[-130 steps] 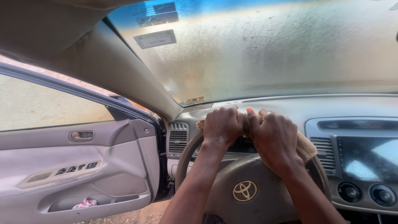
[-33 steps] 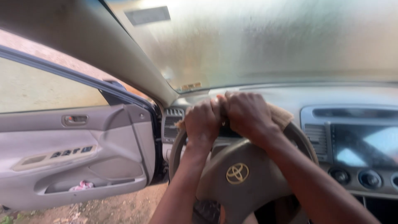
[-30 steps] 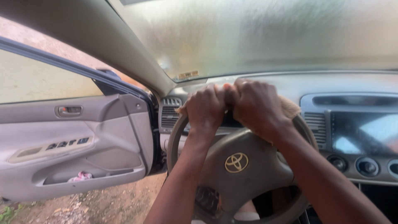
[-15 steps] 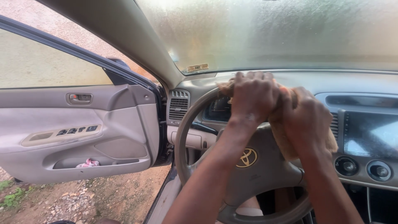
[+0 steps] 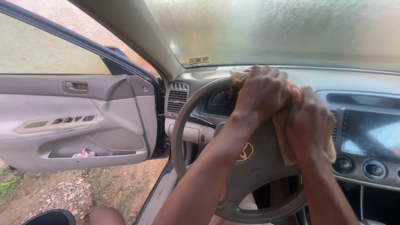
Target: Cleaning the car dashboard and steering wheel area with a cloth.
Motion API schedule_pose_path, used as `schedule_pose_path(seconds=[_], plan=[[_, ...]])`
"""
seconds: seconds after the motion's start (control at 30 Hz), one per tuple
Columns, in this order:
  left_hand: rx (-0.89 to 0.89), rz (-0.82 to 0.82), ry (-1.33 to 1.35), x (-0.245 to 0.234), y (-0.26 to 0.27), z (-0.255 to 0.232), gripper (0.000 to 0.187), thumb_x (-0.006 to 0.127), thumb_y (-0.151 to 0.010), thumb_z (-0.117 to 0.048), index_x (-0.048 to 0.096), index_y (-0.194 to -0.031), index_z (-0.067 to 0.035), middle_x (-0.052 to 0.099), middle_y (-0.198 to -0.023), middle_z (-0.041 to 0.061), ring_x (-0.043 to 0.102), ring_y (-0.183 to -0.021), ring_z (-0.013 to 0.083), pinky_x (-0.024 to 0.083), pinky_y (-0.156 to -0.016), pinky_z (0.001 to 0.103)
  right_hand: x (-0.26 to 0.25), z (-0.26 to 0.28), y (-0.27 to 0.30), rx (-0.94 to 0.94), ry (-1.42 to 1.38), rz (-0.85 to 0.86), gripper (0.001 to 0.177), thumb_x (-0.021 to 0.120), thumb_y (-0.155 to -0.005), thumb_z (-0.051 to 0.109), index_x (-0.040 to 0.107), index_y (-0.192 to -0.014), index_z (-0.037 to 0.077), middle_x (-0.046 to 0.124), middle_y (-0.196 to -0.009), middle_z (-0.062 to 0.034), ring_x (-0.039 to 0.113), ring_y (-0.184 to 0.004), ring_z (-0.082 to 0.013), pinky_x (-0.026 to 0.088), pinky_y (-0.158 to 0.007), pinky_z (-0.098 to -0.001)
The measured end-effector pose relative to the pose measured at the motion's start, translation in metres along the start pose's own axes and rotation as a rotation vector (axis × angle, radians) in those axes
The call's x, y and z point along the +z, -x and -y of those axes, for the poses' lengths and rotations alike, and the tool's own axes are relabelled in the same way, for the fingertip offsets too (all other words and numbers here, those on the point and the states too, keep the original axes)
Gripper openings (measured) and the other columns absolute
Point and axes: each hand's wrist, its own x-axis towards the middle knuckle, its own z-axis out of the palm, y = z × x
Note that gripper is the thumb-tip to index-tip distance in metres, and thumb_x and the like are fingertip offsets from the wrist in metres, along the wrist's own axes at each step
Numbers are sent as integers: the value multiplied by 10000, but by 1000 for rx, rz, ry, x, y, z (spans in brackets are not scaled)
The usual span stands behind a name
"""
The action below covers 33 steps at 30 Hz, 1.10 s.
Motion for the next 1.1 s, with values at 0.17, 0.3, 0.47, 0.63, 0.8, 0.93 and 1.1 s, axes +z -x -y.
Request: schedule_pose_path(seconds=[0.17, 0.3, 0.47, 0.63, 0.8, 0.93, 1.1], plan=[[-207, -44, -44, -19, 17, 40, 300, 486, -985, -290, 671, -872, -82, 724, -894, 132, 695, -919, 311, 485, -909, 494, 23, 30, -36, -290, -19, 4, 334, 476, -1167, 298, 662, -1045, 48, 705, -946, -174, 679, -815, -354, 507, -733, -518], [-413, -9, -81, -41, 42, 65, 331, 438, -1048, -283, 665, -926, -74, 720, -909, 143, 695, -913, 328, 490, -896, 500, 25, 76, -42, -505, -44, 51, 256, 520, -1102, 252, 699, -1097, 70, 714, -995, -146, 667, -949, -315, 451, -908, -507], [-411, -10, -72, -47, 48, 65, 333, 422, -1055, -287, 647, -977, -55, 708, -945, 171, 683, -908, 357, 479, -881, 512, 13, 78, -30, -544, -101, 21, 294, 566, -1056, 272, 685, -1261, 97, 691, -1111, -120, 620, -1064, -312, 413, -966, -472], [-376, -1, -80, -47, 27, 43, 310, 432, -1009, -268, 646, -1042, -47, 696, -960, 168, 675, -914, 350, 459, -898, 528, 1, 54, -19, -502, -144, -32, 412, 590, -1052, 254, 602, -1433, 97, 662, -1235, -117, 599, -1165, -311, 410, -1047, -466], [-201, 27, -38, -43, 14, 11, 267, 505, -936, -269, 644, -1038, -65, 678, -1025, 148, 636, -1026, 319, 424, -994, 521, -6, 21, -1, -347, -108, -63, 494, 591, -1023, 240, 556, -1500, 115, 639, -1343, -156, 582, -1257, -352, 401, -1053, -488], [-57, 101, -29, -18, 1, -20, 263, 513, -959, -255, 668, -1066, -71, 684, -1036, 137, 632, -1048, 288, 416, -1034, 506, -22, -3, 31, -171, -87, -64, 507, 569, -1034, 259, 534, -1521, 121, 643, -1317, -169, 590, -1246, -384, 415, -1028, -503], [40, 213, 41, -1, -3, -53, 241, 509, -995, -241, 711, -1008, -109, 716, -965, 100, 666, -1016, 261, 421, -1124, 469, -9, -36, 62, -43, 9, -134, 516, 494, -1111, 313, 484, -1563, 65, 635, -1309, -222, 608, -1211, -428, 466, -999, -539]])
